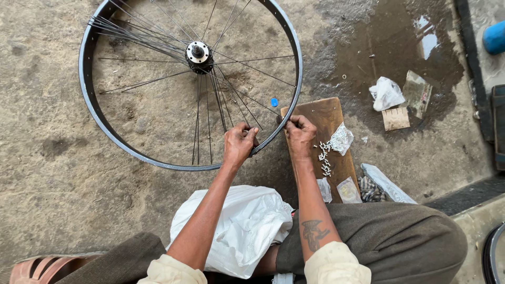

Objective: The person sits on the ground and laces a bicycle wheel, threading spokes through the hub and inserting them into the rim by hand. They pick up spoke nipples from a wooden board, guide spokes into the rim holes, and rotate the wheel as they work around it.

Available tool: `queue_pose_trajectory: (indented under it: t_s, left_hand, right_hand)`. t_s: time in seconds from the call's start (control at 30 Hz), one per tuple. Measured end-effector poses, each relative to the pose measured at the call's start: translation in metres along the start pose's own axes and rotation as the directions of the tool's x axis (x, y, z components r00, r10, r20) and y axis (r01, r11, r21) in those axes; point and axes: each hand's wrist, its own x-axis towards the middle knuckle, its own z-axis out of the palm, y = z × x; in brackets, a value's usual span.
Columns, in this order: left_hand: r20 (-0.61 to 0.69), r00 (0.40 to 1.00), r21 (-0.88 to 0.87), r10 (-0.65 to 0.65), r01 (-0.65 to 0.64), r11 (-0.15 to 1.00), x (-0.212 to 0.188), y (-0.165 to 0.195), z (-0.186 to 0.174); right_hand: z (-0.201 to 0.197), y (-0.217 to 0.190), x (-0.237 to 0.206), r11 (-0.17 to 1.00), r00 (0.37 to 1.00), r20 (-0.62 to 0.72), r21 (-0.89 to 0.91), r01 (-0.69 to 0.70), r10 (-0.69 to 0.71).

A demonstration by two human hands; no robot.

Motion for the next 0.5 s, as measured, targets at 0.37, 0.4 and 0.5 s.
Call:
queue_pose_trajectory:
  t_s: [0.37,0.4,0.5]
  left_hand:
    - [0.085,0.968,-0.083,-0.238,0.245,0.966,0.004,0.010,-0.006]
    - [0.075,0.974,-0.071,-0.213,0.218,0.973,0.005,0.009,-0.005]
    - [0.049,0.989,-0.123,-0.142,0.147,0.981,0.005,0.004,0.001]
  right_hand:
    - [0.000,-0.013,-0.007,0.783,0.948,-0.040,0.575,-0.237,0.317]
    - [0.000,-0.018,-0.012,0.745,0.932,-0.057,0.619,-0.249,0.358]
    - [0.002,-0.031,-0.043,0.774,0.922,-0.045,0.561,-0.294,0.383]
